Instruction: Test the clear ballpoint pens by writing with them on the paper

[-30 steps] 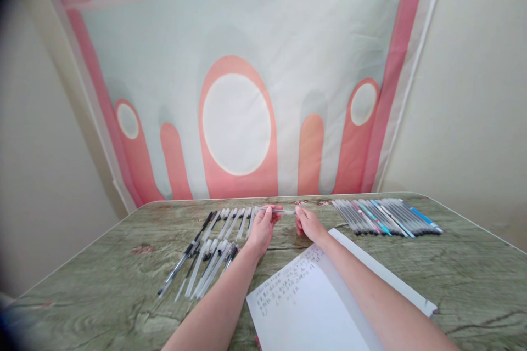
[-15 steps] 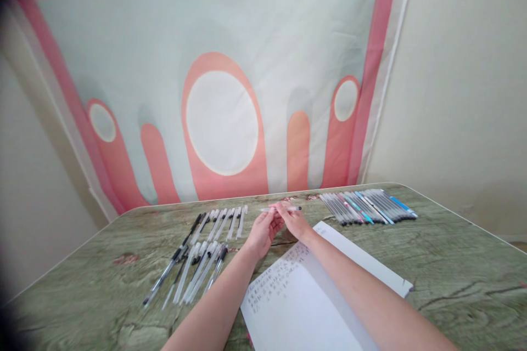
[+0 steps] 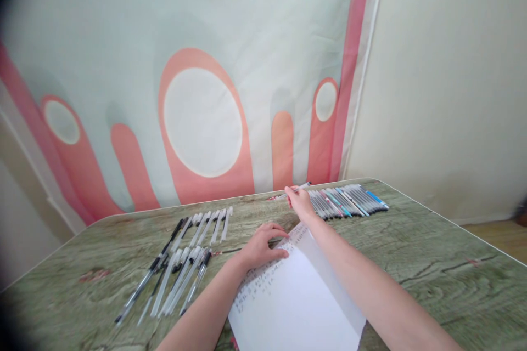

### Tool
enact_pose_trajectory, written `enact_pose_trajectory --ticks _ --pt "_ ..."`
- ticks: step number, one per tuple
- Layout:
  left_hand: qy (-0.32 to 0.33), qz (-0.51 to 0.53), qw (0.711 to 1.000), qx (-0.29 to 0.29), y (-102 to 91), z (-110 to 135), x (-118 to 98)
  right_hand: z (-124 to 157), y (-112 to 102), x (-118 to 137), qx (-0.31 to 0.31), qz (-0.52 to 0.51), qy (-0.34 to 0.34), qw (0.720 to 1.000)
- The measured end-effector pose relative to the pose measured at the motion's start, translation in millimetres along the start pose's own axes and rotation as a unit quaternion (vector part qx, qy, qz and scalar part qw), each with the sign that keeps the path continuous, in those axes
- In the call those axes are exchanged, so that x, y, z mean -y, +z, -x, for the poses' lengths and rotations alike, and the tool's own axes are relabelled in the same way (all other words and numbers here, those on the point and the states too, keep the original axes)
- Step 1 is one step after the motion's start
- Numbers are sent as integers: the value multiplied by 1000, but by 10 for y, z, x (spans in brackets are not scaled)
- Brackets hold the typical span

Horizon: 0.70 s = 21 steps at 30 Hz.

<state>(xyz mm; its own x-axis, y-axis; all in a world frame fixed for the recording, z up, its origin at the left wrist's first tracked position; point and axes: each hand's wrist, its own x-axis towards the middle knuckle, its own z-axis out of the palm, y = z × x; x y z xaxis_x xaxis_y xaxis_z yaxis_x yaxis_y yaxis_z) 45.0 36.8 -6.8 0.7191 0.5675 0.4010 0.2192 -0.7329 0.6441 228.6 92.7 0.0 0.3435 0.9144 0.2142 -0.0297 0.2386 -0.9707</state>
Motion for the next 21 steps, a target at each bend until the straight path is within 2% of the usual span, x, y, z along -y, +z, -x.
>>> enact_pose_trajectory --ticks 2,6,12,16,21 --pt "0 -8 1000 6 5 -3 19 17 -115 29 23 4 20 1000" --pt "-16 -20 999 21 12 -4 49 212 -415 1 120 46 60 990" --pt "-45 -63 995 56 9 -21 57 509 -798 -126 118 213 -21 970" --pt "-44 -71 995 60 4 -24 55 527 -831 -86 115 277 -49 953" --pt "-42 -75 994 68 -5 -30 54 479 -672 29 150 330 -50 931"
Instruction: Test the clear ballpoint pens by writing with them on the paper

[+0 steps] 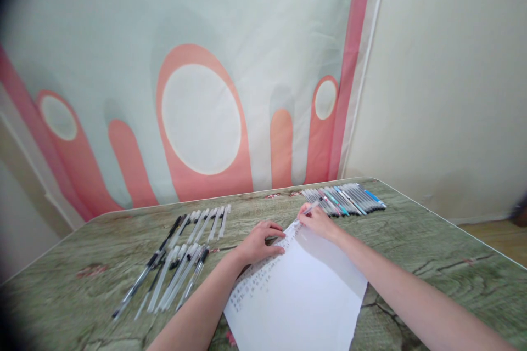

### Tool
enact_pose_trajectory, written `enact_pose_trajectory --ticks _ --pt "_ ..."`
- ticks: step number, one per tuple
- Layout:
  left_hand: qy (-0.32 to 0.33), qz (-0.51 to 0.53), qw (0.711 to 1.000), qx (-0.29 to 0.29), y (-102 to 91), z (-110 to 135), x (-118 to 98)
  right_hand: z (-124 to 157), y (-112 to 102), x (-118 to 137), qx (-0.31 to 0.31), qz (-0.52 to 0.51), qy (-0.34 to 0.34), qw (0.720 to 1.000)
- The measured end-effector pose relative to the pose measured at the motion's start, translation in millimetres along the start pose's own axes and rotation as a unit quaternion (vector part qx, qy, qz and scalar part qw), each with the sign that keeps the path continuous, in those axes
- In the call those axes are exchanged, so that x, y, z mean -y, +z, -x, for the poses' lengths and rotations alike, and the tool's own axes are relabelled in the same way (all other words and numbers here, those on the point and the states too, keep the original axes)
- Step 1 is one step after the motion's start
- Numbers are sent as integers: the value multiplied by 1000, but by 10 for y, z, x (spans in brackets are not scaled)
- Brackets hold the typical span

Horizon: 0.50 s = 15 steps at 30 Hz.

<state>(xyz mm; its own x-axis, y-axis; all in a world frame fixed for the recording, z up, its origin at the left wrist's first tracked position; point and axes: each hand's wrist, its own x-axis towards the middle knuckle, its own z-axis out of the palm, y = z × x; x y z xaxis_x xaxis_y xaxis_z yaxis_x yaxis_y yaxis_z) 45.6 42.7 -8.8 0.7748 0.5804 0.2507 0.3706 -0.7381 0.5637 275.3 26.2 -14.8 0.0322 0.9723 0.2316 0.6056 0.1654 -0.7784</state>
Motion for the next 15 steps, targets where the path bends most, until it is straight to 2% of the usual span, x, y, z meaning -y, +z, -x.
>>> enact_pose_trajectory --ticks 3,8,15 --pt "-2 1 1000 5 -1 -5 4 -42 54 16 1 -6 -4 1000" --pt "8 4 1000 16 1 -1 13 -33 97 -117 -18 -27 -21 999" --pt "32 9 999 41 -13 -6 14 -39 111 -218 -23 13 -54 998"
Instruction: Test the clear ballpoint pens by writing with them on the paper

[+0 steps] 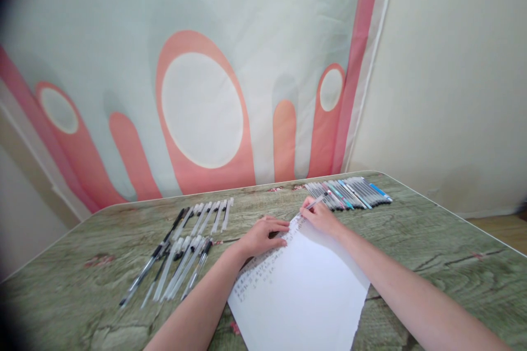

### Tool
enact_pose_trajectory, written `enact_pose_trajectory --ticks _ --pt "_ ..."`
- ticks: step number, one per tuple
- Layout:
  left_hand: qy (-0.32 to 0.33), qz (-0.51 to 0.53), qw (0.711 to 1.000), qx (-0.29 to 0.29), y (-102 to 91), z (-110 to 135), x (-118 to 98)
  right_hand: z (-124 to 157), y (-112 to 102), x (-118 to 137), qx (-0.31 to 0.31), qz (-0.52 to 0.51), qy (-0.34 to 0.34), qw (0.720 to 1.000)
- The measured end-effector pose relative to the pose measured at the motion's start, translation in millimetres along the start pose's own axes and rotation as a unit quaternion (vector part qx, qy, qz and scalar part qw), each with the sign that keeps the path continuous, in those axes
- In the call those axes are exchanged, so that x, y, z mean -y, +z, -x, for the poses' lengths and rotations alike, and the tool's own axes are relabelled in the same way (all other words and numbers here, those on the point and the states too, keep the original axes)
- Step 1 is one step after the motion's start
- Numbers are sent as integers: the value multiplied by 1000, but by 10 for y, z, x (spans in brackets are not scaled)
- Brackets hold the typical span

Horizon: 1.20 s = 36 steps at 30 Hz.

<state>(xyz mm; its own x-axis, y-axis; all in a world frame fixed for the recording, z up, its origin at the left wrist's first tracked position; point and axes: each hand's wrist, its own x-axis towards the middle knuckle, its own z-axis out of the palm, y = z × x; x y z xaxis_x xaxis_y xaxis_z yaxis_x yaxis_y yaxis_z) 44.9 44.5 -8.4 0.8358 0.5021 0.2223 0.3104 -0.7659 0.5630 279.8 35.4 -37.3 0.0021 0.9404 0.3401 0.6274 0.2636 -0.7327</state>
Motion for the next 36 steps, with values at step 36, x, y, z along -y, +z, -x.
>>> enact_pose_trajectory --ticks 36 --pt "-5 -2 1000 -3 7 -2 7 27 -2 98 16 -14 -15 1000"
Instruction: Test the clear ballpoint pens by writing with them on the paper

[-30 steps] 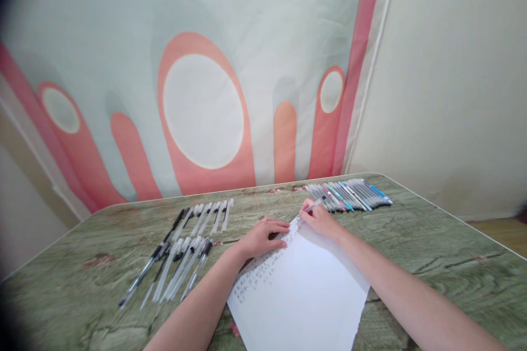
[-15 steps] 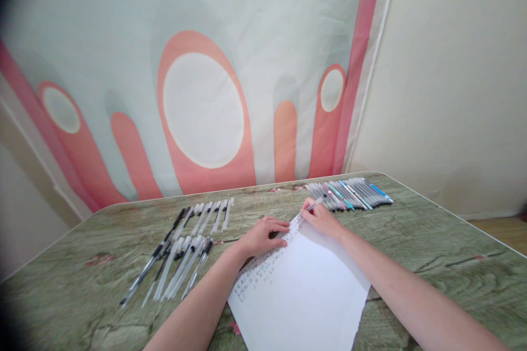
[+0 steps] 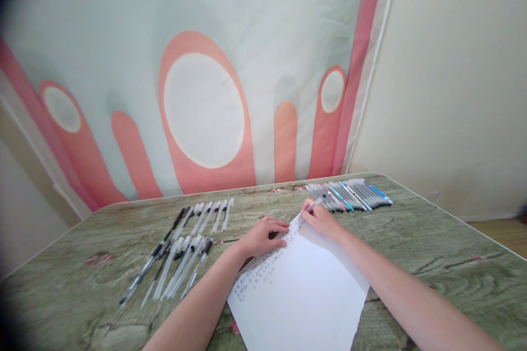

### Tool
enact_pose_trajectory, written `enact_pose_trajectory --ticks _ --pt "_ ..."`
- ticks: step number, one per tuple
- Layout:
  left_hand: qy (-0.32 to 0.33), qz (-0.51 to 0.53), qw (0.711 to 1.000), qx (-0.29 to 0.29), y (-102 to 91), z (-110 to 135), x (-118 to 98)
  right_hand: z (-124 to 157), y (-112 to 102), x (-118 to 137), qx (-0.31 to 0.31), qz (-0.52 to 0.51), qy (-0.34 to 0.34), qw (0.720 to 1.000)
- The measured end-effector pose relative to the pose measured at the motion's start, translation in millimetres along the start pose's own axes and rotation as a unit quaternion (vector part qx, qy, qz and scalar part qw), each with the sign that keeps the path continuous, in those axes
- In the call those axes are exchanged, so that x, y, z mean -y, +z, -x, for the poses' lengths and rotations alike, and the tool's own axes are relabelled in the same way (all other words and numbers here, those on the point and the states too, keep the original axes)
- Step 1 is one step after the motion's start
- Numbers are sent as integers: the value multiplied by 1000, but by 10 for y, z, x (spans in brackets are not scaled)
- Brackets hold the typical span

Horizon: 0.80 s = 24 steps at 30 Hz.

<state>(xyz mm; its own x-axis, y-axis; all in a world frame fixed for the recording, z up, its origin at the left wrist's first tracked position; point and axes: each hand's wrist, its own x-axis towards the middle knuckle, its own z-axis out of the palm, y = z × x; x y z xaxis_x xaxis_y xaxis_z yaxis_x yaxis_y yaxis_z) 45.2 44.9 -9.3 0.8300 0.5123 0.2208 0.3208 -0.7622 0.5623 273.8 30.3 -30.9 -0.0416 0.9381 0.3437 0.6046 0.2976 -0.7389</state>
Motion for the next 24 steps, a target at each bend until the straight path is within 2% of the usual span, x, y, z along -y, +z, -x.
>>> enact_pose_trajectory --ticks 14,20,24 --pt "-6 -5 1000 -5 0 19 -18 -9 4 -56 -21 -23 26 999" --pt "-4 -14 1000 0 44 39 8 -44 17 145 -29 -54 18 998" --pt "14 -13 1000 -3 55 30 18 -179 237 357 -5 -138 76 988"
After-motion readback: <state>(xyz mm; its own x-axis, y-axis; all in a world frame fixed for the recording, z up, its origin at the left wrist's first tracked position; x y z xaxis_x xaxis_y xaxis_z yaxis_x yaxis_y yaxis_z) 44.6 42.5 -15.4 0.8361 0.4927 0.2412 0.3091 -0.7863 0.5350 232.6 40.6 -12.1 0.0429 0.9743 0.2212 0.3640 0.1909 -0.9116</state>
